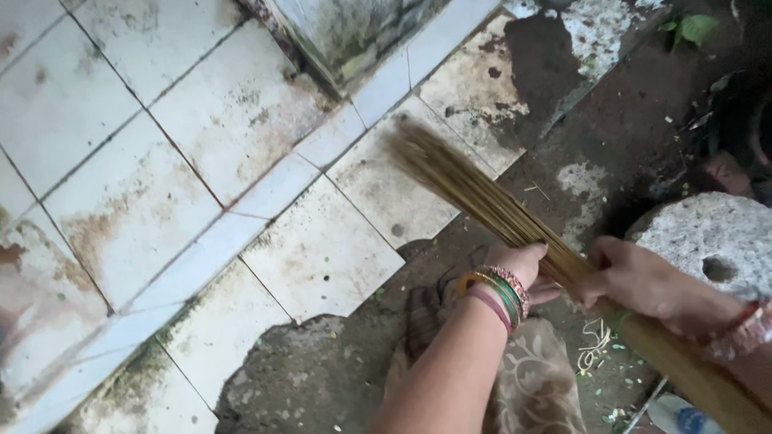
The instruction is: The person gathers a bundle of long, thin sticks by hand and aligns them into a broom head.
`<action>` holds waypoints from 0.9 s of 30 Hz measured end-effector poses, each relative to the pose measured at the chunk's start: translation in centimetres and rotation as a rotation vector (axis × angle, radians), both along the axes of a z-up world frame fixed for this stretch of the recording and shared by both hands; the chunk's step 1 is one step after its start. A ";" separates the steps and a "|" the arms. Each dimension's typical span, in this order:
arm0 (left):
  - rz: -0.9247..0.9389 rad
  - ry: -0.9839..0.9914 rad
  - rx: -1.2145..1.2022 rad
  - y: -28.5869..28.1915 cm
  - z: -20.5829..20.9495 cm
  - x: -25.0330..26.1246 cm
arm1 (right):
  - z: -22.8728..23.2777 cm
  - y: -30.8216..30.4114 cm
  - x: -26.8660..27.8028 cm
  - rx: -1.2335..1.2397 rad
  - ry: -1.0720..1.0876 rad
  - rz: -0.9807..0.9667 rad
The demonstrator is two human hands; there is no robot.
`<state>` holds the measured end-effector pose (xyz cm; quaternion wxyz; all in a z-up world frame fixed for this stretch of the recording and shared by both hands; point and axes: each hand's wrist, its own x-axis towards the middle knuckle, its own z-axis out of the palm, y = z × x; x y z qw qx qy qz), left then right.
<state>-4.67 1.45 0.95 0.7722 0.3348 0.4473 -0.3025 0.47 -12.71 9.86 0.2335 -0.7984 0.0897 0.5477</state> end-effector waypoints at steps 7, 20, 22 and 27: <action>0.045 0.100 0.624 -2.9 -1.4 -0.5 | -5.7 -2.6 0.8 0.343 0.181 -0.069; 0.186 0.312 0.554 -8.2 -4.4 1.8 | -6.9 -3.1 1.0 0.146 -0.056 0.029; 0.001 0.238 0.617 -9.2 -4.2 2.2 | -5.7 -4.1 0.1 0.052 -0.239 0.089; -0.031 -0.147 0.700 -10.8 -2.1 2.1 | -2.1 -5.5 -2.9 -0.115 -0.433 0.005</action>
